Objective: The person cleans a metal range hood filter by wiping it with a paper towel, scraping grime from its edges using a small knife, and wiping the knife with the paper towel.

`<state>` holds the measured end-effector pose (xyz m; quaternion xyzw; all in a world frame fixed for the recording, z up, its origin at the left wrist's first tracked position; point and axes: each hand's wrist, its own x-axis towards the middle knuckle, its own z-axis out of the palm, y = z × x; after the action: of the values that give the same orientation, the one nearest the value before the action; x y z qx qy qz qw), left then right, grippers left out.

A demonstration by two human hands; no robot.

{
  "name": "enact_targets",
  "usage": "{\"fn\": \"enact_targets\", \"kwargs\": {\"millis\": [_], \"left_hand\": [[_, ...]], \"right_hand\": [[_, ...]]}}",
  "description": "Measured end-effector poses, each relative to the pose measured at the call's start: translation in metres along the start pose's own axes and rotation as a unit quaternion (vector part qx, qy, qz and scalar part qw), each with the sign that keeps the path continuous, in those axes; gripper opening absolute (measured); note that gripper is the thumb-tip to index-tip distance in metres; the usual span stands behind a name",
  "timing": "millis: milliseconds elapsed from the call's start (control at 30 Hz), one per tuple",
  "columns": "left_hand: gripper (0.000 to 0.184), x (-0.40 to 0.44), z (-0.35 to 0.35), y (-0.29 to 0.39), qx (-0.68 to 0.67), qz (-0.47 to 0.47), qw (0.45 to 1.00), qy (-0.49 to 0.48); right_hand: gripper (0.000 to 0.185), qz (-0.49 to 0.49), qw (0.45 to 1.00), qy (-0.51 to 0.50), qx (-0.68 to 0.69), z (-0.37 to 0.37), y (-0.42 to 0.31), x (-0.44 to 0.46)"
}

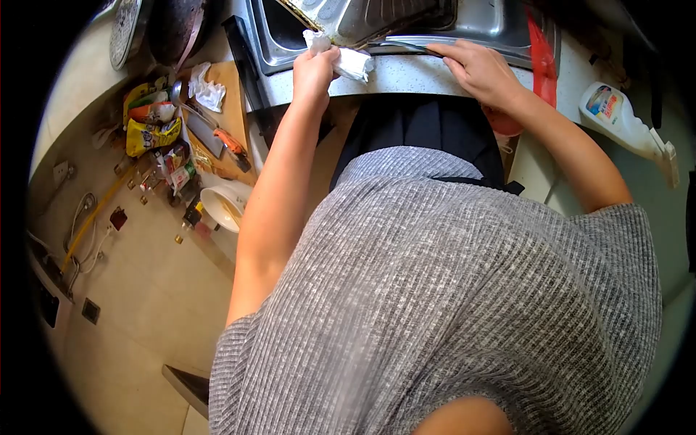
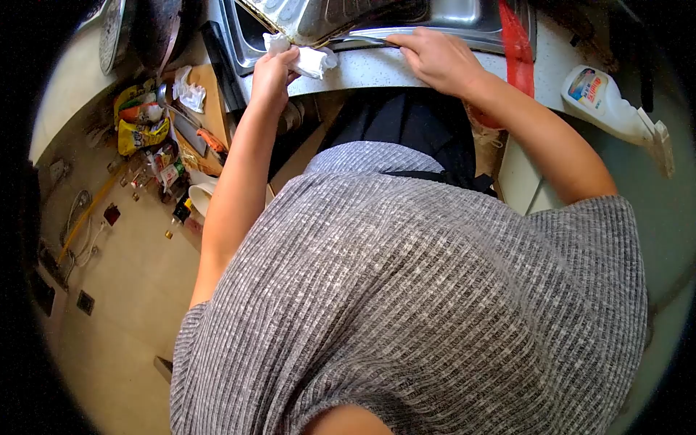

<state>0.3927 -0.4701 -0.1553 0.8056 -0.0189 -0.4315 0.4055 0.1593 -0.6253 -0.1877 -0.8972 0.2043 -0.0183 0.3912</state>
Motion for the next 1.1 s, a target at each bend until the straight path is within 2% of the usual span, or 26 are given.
{"fn": "enact_targets", "kwargs": {"millis": [267, 367, 467, 567, 667, 767, 800, 900, 1000, 1100], "left_hand": [[0.029, 0.001, 0.0, 0.0, 0.002, 0.0, 1.0, 0.001], [0.029, 0.0, 0.0, 0.0, -0.004, -0.001, 1.0, 0.0], [0.029, 0.002, 0.0, -0.001, -0.003, 0.002, 1.0, 0.001], [0.029, 0.0, 0.0, 0.0, 0.004, 0.0, 1.0, 0.005], [0.029, -0.001, -0.001, 0.001, -0.002, 0.001, 1.0, 0.009], [0.03, 0.002, -0.002, 0.0, -0.007, 0.002, 1.0, -0.009], [0.03, 0.003, -0.004, 0.0, -0.007, 0.001, 1.0, -0.017], [0.029, 0.0, -0.001, 0.0, 0.008, 0.006, 1.0, 0.001], [0.028, 0.001, -0.001, -0.001, 0.004, 0.004, 1.0, 0.003], [0.028, 0.002, -0.002, -0.001, -0.007, 0.0, 1.0, -0.008]], "right_hand": [[0.031, -0.007, 0.999, -0.035, -0.042, -0.011, 0.002, 0.009], [0.03, -0.049, 0.999, -0.001, -0.007, 0.004, 0.013, 0.014], [0.03, -0.007, 0.996, -0.049, -0.069, -0.011, 0.0, 0.014], [0.029, 0.022, 0.994, -0.086, -0.059, -0.018, -0.005, 0.019], [0.031, 0.026, 0.996, -0.085, 0.012, -0.001, 0.001, 0.017], [0.03, 0.006, 0.975, 0.011, 0.221, 0.033, 0.014, 0.006], [0.031, 0.022, 0.974, 0.004, 0.227, 0.035, 0.015, 0.004], [0.031, 0.039, 0.98, 0.022, 0.193, 0.025, 0.007, -0.001], [0.031, 0.047, 0.996, -0.042, 0.062, 0.006, 0.004, 0.001], [0.032, -0.001, 1.0, -0.023, 0.0, 0.002, 0.006, 0.003]]}}
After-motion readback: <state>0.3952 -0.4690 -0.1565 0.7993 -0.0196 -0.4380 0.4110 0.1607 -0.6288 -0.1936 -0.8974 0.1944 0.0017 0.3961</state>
